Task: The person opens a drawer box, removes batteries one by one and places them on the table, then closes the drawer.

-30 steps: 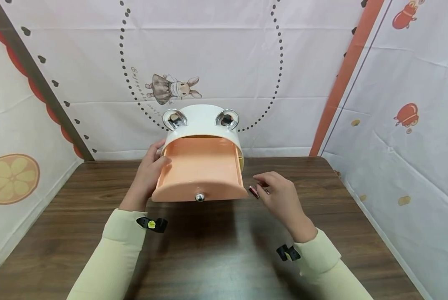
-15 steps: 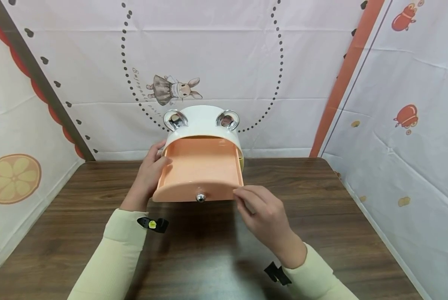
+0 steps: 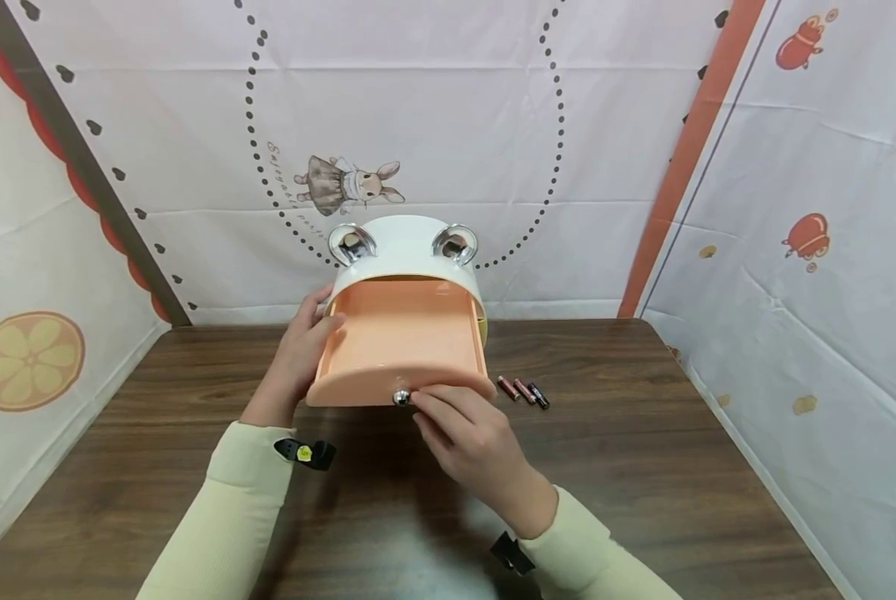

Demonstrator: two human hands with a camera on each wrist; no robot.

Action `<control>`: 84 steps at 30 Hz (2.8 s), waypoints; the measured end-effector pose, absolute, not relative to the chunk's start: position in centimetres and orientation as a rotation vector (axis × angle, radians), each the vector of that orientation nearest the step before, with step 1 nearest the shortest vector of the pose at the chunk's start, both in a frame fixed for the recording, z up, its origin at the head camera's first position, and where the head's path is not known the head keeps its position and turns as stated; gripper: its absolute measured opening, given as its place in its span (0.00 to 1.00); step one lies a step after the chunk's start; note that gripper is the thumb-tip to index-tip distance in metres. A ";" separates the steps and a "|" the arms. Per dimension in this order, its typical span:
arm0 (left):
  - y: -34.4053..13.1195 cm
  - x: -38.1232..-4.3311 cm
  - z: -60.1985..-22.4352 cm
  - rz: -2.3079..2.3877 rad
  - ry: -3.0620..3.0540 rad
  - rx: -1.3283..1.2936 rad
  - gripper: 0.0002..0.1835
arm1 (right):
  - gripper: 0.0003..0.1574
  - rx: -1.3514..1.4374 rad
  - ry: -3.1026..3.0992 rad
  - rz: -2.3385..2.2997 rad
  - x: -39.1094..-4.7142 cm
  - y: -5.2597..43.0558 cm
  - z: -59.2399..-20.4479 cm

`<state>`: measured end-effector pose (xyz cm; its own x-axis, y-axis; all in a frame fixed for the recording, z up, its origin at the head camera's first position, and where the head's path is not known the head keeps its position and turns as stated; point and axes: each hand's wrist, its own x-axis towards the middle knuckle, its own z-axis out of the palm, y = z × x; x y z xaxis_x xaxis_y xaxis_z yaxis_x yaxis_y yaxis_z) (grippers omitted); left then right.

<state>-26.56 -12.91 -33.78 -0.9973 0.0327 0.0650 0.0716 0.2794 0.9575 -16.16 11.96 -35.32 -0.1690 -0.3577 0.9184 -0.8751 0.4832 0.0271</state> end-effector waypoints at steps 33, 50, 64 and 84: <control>-13.1 -26.8 -34.1 -1.890 -2.459 -0.311 0.35 | 0.09 1.011 -1.658 0.583 -18.2 10.1 -34.7; -13.3 -26.8 -34.1 -1.997 -2.403 -0.355 0.31 | 0.15 0.917 -1.790 0.625 -21.1 9.3 -34.4; -13.5 -26.8 -34.4 -1.958 -2.443 -0.336 0.29 | 0.16 0.879 -1.851 0.594 -24.1 8.9 -34.3; -13.2 -26.8 -35.0 -1.756 -2.495 -0.159 0.30 | 0.12 0.864 -1.858 0.602 -27.5 8.8 -34.4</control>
<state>-26.77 -13.18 -34.99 -0.9908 0.0350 0.1307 0.1348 0.3353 0.9324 -27.51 8.85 -34.43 -0.2841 -0.3028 0.9097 -0.7785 0.6267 -0.0346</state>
